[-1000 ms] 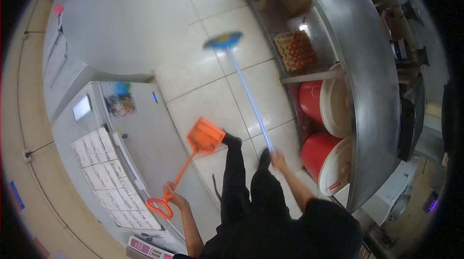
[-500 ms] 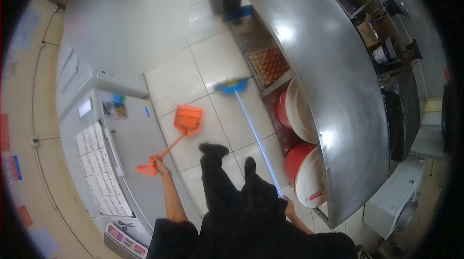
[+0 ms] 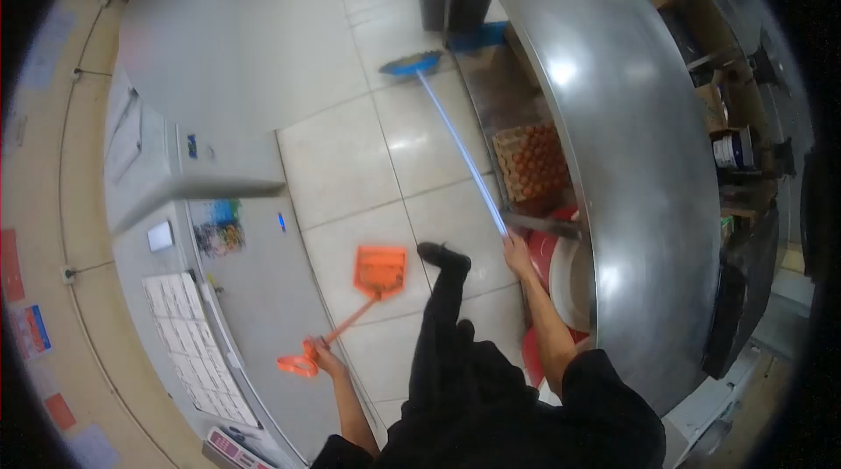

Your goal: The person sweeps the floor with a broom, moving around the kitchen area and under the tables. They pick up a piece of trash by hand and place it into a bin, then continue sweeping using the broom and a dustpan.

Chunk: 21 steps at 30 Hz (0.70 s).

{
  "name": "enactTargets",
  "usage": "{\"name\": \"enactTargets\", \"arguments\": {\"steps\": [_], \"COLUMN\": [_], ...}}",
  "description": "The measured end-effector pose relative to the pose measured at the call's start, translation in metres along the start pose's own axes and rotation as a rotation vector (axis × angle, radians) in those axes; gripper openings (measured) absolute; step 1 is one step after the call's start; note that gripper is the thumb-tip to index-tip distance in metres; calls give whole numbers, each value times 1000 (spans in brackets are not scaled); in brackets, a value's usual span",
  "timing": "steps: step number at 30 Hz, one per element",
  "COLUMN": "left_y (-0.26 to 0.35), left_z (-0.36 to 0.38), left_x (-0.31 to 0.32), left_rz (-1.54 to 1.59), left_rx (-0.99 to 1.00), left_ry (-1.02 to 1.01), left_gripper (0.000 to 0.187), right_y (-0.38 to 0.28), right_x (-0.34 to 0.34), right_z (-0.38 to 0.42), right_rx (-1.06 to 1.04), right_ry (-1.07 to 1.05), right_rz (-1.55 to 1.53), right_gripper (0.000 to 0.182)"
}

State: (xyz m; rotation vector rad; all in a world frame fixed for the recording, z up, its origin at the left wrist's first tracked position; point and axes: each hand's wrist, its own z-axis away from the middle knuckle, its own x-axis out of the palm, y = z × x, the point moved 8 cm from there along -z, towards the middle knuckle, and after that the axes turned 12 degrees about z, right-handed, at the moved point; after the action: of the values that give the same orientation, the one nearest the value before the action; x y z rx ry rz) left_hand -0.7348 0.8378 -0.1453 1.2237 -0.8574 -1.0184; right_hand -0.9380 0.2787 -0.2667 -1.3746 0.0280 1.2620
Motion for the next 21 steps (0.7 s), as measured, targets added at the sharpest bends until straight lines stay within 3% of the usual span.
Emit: {"name": "enactTargets", "arguments": {"steps": [1,2,4,7,11,12,14,15,16,17,18,19,20,21], "left_y": [-6,2,8,12,33,61,96,104,112,121,128,131,125,127], "left_z": [-11,-15,-9,-9,-26,-31,-41,-52,-65,-77,-88,-96,-108,-117], "left_x": [-5,-2,9,14,34,59,87,102,118,137,160,177,184,203], "left_rz": [44,51,-7,-124,33,8,-48,-55,-63,-80,-79,-80,-70,-87], "left_rx": [-30,-34,-120,-84,-59,-52,-63,-55,-45,-50,-44,-39,-54,-51], "left_ry": [8,13,5,28,77,84,97,63,27,32,33,34,47,51], "left_gripper": [20,20,20,20,22,23,23,25,26,26,27,28,29,29], "right_y": [-31,-7,39,20,61,-50,-20,-55,-81,-67,-102,-137,-157,-224], "right_x": [-31,-37,-48,-85,-72,-98,-53,-40,-18,28,55,76,101,75], "right_z": [34,70,156,240,179,122,22,-41,-113,-183,-262,-340,-416,-460], "right_rx": [146,-37,240,274,279,478,55,288,57,312,115,71,139,270], "right_ry": [-31,64,-121,-141,-146,-295,-39,-272,-69,-215,-79,2,-163,-194], "right_rz": [145,255,118,155,64,243,228,357,275,263,346,274,292,309], "right_gripper": [31,32,30,31,32,32,31,33,34,34,34,34,35,36]}}
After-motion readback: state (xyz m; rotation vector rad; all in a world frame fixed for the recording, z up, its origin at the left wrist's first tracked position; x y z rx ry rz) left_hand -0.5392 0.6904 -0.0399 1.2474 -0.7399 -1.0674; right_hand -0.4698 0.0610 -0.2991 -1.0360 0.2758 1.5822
